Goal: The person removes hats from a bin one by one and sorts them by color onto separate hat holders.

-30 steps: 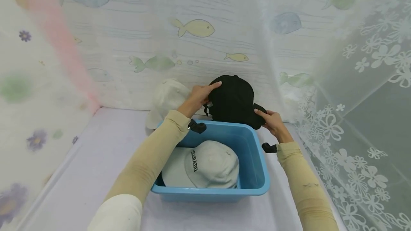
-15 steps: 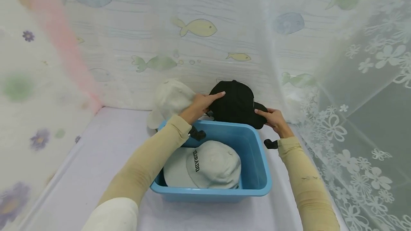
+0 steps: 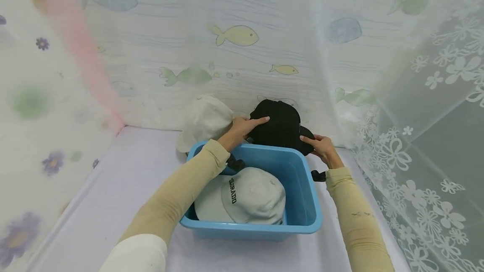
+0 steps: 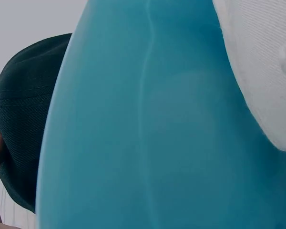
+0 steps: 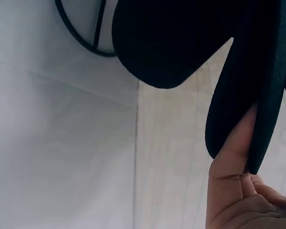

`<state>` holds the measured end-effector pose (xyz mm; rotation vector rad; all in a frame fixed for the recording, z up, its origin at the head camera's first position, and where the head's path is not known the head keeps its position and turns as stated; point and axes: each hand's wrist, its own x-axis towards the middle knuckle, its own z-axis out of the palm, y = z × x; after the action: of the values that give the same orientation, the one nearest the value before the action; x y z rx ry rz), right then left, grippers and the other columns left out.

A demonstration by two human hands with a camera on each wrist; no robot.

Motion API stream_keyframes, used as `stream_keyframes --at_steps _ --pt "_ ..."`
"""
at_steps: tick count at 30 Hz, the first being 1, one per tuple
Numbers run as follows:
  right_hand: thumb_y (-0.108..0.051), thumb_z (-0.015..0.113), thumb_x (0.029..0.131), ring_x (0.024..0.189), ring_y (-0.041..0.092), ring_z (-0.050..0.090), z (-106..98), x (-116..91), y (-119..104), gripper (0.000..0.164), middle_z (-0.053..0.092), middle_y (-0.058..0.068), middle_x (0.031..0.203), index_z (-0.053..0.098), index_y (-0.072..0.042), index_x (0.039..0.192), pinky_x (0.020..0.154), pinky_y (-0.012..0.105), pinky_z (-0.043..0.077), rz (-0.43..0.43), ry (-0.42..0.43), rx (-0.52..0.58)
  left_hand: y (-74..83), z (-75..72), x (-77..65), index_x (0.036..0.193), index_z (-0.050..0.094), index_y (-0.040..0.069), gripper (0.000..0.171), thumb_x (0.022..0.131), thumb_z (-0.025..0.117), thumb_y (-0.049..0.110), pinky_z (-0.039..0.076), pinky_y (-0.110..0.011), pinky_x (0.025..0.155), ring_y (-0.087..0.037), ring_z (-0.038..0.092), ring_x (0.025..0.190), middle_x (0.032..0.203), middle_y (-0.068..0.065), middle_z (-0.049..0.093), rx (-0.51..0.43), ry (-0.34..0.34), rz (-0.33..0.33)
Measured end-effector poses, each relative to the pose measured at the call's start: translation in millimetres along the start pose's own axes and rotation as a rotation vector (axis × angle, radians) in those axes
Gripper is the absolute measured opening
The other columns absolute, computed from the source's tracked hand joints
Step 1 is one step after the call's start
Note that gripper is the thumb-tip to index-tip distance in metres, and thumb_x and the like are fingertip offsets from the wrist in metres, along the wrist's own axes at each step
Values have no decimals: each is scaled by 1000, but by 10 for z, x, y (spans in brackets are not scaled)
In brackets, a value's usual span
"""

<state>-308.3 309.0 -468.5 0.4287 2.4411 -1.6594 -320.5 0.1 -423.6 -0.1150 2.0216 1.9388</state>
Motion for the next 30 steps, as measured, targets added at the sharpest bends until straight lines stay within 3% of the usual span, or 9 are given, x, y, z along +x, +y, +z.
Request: stream_keyframes --at_steps 6,13,19,25,30 --pt "-36 72 95 88 7 62 22 -14 24 84 40 30 151 33 8 154 81 20 58 -7 7 14 -36 10 -17 146 42 -3 95 81 83 52 47 -41 110 -30 54 128 150 -19 44 19 8 0" --pt "-41 71 95 122 28 57 24 -44 72 88 39 28 155 30 4 157 105 35 52 35 6 10 -45 45 -36 153 36 -2 104 80 82 55 44 -43 113 -32 48 137 155 -19 40 60 27 -18" --pt "-41 64 99 134 34 50 -12 -71 80 86 36 28 156 23 5 159 111 38 46 13 -36 8 39 43 -29 159 24 2 110 81 82 52 39 -46 116 -34 43 140 160 -17 33 53 3 -97" --pt "-37 52 106 144 48 36 -116 -261 -78 86 21 37 160 4 13 157 117 53 36 -45 -105 -241 170 -17 -78 161 22 5 100 88 78 44 40 -49 115 -38 44 140 163 -16 28 174 -32 -107" --pt "-42 50 106 147 54 23 -205 -547 -254 91 14 40 160 -2 13 157 118 64 28 -69 -96 -485 349 -150 -298 163 0 7 110 90 76 39 32 -50 121 -36 31 149 169 -14 11 293 -79 -35"
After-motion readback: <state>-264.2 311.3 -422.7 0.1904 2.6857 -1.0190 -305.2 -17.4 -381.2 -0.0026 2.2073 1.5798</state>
